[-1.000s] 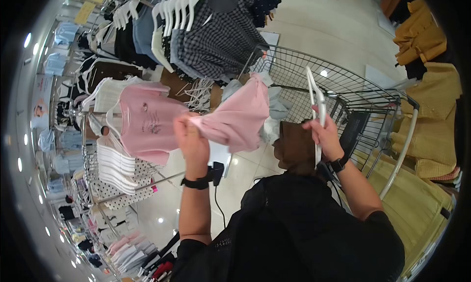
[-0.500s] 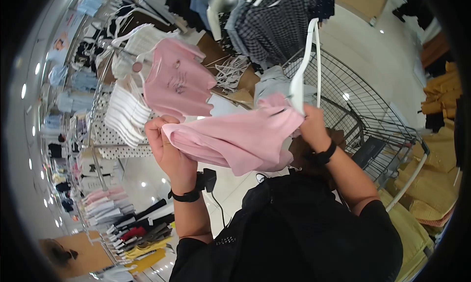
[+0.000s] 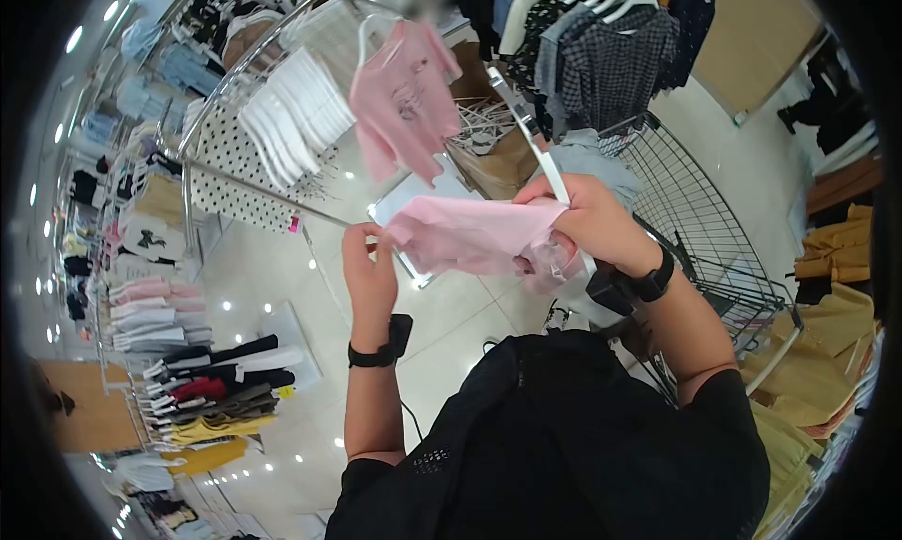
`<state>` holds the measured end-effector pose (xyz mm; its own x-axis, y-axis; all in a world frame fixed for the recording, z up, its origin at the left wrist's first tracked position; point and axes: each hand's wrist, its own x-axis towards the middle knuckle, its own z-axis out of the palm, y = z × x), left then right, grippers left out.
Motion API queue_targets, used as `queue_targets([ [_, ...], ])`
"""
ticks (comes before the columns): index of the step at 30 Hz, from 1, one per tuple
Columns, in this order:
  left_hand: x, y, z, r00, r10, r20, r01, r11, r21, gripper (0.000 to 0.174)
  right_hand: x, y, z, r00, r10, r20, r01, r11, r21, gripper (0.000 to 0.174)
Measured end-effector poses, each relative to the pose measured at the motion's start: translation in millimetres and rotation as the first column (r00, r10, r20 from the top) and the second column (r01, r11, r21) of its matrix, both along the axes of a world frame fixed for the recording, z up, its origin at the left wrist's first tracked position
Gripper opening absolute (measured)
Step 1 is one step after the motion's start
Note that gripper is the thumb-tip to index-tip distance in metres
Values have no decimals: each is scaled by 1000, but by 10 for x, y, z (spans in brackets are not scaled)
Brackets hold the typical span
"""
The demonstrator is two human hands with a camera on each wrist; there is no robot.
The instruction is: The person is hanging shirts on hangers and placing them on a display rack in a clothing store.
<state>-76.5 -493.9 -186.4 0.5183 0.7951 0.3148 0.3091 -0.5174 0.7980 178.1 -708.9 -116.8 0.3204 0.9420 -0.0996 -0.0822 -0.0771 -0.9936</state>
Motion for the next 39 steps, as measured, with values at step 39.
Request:
queue_targets([
  [39, -1933, -264, -67, 969, -27, 244, 77, 978, -196, 20, -1530, 242, -989, 936, -352, 15, 352, 935, 41, 56],
])
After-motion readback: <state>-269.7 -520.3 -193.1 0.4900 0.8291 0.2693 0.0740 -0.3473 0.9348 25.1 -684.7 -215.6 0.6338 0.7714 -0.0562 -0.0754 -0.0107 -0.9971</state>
